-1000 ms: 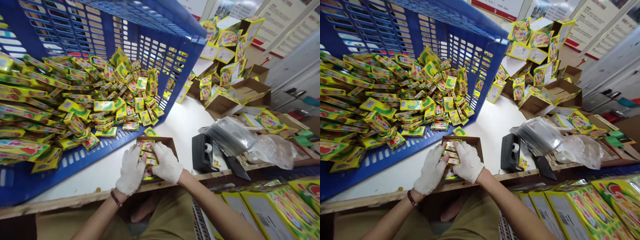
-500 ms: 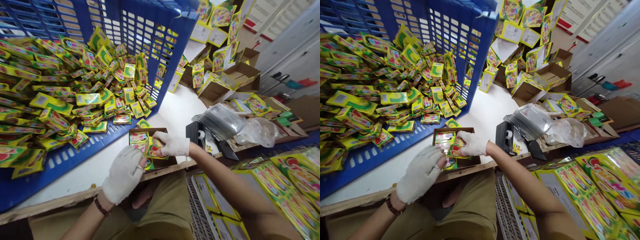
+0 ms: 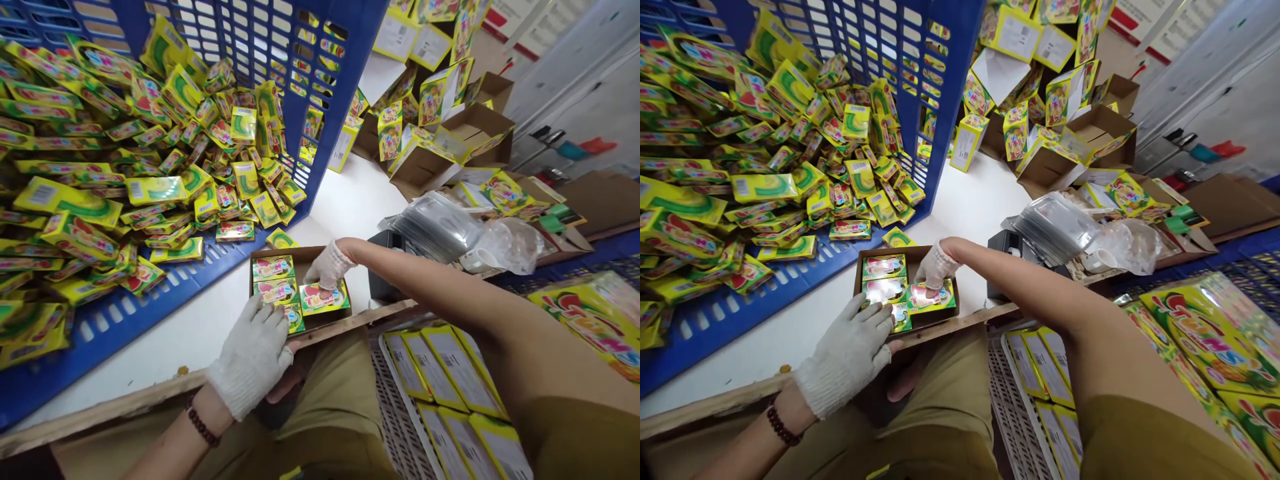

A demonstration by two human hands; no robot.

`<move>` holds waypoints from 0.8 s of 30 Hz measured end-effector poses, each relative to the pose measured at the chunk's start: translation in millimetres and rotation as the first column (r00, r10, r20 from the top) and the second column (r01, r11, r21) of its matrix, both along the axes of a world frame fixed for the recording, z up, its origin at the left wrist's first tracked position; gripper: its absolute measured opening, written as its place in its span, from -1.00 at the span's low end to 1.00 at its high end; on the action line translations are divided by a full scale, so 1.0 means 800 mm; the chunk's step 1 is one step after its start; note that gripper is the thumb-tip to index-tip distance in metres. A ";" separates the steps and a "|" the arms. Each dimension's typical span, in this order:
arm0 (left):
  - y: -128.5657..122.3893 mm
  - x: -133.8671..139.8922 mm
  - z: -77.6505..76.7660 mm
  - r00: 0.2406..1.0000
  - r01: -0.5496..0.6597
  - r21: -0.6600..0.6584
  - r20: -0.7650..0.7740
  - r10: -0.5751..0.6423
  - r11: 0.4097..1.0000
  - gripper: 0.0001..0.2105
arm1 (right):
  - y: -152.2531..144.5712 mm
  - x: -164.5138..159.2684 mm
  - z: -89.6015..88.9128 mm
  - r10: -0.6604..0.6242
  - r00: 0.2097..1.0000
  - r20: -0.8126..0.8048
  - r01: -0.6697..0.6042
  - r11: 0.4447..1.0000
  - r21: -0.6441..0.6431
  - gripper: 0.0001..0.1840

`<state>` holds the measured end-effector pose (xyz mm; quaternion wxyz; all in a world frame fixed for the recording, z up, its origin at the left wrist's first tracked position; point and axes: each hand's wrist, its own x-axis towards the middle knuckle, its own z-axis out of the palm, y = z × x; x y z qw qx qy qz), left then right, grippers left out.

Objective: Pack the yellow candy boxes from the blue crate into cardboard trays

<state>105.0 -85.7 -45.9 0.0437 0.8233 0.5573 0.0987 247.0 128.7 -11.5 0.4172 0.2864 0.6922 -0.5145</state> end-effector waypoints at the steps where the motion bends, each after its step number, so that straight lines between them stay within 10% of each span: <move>1: 0.000 0.000 0.000 1.000 -0.001 -0.010 -0.010 0.001 1.000 -0.77 | 0.003 0.004 -0.004 -0.002 1.000 0.015 0.003 0.999 -0.050 -0.44; 10: 0.001 0.001 -0.004 0.999 -0.007 0.018 -0.052 0.008 1.000 -0.81 | -0.012 -0.015 -0.025 0.188 0.981 0.051 -0.192 0.979 0.071 -0.57; 16: -0.002 0.000 -0.020 1.000 0.001 0.148 0.013 -0.003 0.989 -0.78 | -0.021 0.008 -0.017 -0.036 0.995 -0.092 0.026 0.994 -0.103 -0.58; 19: -0.002 0.001 -0.023 0.999 -0.017 0.180 0.036 0.011 0.984 -0.78 | -0.034 0.009 -0.012 0.135 0.987 -0.089 -0.125 0.986 0.114 -0.59; 24: -0.002 0.002 -0.023 0.999 -0.009 0.163 0.044 0.001 0.987 -0.84 | -0.057 0.010 -0.017 0.437 0.898 0.049 -0.404 0.778 0.481 -0.46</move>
